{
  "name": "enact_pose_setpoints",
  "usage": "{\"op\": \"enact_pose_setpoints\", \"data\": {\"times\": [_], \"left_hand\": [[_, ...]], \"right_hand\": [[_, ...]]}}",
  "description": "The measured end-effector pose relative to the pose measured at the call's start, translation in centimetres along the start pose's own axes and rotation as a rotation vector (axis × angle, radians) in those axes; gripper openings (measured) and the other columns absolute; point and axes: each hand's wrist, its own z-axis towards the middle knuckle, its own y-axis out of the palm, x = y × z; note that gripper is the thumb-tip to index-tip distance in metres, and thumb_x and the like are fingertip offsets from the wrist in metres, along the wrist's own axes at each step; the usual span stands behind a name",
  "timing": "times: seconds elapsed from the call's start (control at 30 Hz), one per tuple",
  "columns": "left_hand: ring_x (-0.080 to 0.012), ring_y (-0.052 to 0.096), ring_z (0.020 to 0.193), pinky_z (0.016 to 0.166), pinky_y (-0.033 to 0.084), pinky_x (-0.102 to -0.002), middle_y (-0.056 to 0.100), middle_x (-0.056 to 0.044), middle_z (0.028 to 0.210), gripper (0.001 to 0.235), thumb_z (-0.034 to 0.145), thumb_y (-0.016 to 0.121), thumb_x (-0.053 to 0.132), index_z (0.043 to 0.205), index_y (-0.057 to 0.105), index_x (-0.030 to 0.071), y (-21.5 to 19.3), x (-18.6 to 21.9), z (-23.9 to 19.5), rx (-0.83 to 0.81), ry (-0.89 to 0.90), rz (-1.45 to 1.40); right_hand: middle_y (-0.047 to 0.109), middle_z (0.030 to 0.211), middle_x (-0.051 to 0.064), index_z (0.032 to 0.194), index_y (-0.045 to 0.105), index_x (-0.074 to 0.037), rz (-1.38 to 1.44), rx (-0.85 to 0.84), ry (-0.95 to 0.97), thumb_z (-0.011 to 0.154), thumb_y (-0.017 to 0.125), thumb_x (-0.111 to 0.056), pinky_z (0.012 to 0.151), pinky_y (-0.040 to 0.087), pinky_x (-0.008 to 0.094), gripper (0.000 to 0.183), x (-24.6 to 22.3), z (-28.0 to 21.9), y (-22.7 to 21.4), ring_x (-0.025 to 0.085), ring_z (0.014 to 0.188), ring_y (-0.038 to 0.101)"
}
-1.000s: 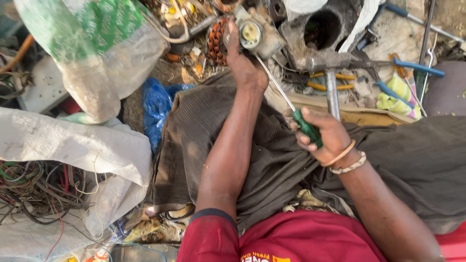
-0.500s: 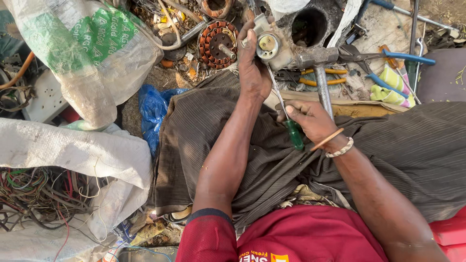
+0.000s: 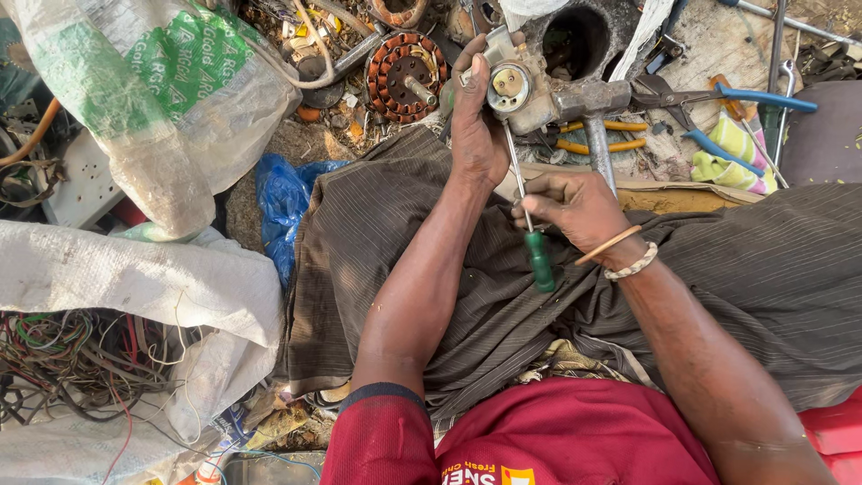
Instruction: The person disassembles a small mechanical component using a hammer, screwdriver, and pliers. They strike the part to loosen it, pry out a circular piece, and then use pliers to remove a small metal ring from the assembly.
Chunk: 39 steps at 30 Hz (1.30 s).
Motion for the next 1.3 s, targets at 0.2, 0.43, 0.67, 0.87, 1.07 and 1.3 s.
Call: {"op": "enact_pose_setpoints", "data": {"times": [0.2,0.43,0.67,0.87,1.07,1.3], "left_hand": [[-0.0240,0.059,0.130,0.112,0.053,-0.043,0.062,-0.015,0.140,0.046,0.111,0.061,0.033,0.148,0.045,0.012,0.3,-0.2,-0.2,-0.020,-0.033,-0.022],[-0.0226,0.060,0.129,0.110,0.054,-0.043,0.061,-0.012,0.139,0.047,0.111,0.061,0.035,0.149,0.047,0.011,0.1,-0.6,-0.4,0.001,-0.069,0.011],[-0.0241,0.063,0.120,0.105,0.055,-0.045,0.065,-0.012,0.133,0.044,0.112,0.059,0.037,0.144,0.052,0.008,-0.5,-0.5,0.1,0.078,-0.059,-0.108],[-0.0223,0.063,0.124,0.107,0.055,-0.045,0.064,-0.008,0.133,0.042,0.113,0.054,0.039,0.143,0.054,0.008,-1.2,-0.8,0.1,0.116,-0.092,-0.169],[-0.0242,0.062,0.123,0.106,0.055,-0.047,0.064,-0.009,0.132,0.044,0.112,0.056,0.041,0.143,0.056,0.009,-1.6,-0.8,-0.1,0.134,-0.114,-0.135],[-0.0239,0.062,0.123,0.106,0.055,-0.048,0.063,-0.008,0.132,0.046,0.110,0.057,0.042,0.143,0.055,0.010,-1.6,-0.9,-0.1,0.169,-0.116,-0.126]], "right_hand": [[0.076,0.104,0.004,0.120,0.069,0.000,0.093,-0.076,0.074,0.097,0.065,-0.017,0.080,0.062,0.025,0.030,-0.3,0.4,0.4,0.013,0.087,0.074],[0.076,0.090,0.008,0.110,0.073,0.007,-0.066,0.074,-0.036,0.093,0.074,-0.011,0.067,0.060,0.025,0.024,-1.4,0.3,0.4,0.013,0.074,0.072],[0.076,0.087,0.009,0.111,0.073,0.006,-0.141,0.142,-0.056,0.094,0.075,-0.014,0.068,0.061,0.026,0.026,-0.8,-0.3,0.8,0.012,0.074,0.072],[0.075,0.085,0.007,0.112,0.074,0.005,-0.145,0.154,-0.073,0.092,0.076,-0.015,0.067,0.061,0.025,0.028,-0.4,-0.1,1.0,0.012,0.073,0.072],[0.074,0.083,0.007,0.112,0.076,0.004,-0.220,0.124,-0.142,0.093,0.078,-0.016,0.063,0.056,0.024,0.028,-1.0,-0.2,0.9,0.010,0.070,0.068],[0.075,0.084,0.005,0.113,0.075,0.003,-0.247,0.141,-0.139,0.090,0.079,-0.017,0.063,0.055,0.023,0.030,-1.1,0.0,0.6,0.009,0.070,0.068]]}}
